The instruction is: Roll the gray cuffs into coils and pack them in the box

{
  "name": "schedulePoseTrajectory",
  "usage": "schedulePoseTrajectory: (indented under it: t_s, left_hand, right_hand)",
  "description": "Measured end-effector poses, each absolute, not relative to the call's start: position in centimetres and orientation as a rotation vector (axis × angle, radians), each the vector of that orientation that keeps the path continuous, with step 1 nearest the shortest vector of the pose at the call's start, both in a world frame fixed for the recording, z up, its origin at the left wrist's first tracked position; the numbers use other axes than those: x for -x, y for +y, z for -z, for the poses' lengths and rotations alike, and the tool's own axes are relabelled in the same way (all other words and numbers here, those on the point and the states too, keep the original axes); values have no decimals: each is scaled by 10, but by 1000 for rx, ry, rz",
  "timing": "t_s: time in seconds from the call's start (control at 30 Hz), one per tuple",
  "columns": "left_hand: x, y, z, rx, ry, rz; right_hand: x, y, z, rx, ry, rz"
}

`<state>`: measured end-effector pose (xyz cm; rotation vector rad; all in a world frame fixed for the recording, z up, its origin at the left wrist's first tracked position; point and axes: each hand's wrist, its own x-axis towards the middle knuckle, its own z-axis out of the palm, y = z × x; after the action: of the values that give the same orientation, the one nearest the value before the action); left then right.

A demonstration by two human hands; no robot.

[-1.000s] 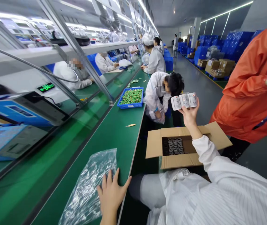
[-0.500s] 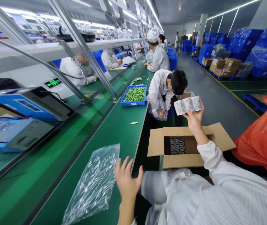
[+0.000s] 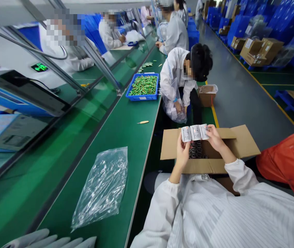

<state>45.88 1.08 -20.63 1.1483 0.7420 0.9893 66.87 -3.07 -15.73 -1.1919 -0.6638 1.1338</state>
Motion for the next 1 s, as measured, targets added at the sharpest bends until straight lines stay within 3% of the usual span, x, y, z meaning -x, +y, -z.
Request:
schedulePoseTrajectory:
  t_s: [0.23, 0.57, 0.67, 0.8, 1.0]
  left_hand:
    - [-445, 8, 239, -1200, 731, -838]
    - [-437, 4, 233, -1248, 743, -861]
    - [-430, 6, 240, -1409, 700, -716]
    - [-422, 0, 257, -1702, 694, -509]
    - [-392, -16, 266, -1749, 781, -655]
  right_hand:
    - [-702, -45, 170, 1337, -828, -1366]
    - [-704, -39, 178, 1385, -970, -1322]
    - [-720, -44, 188, 1440, -1015, -1508]
    - [-755, -56, 220, 1736, -787, -1849]
    - [-791, -52, 273, 2186, -468, -1662]
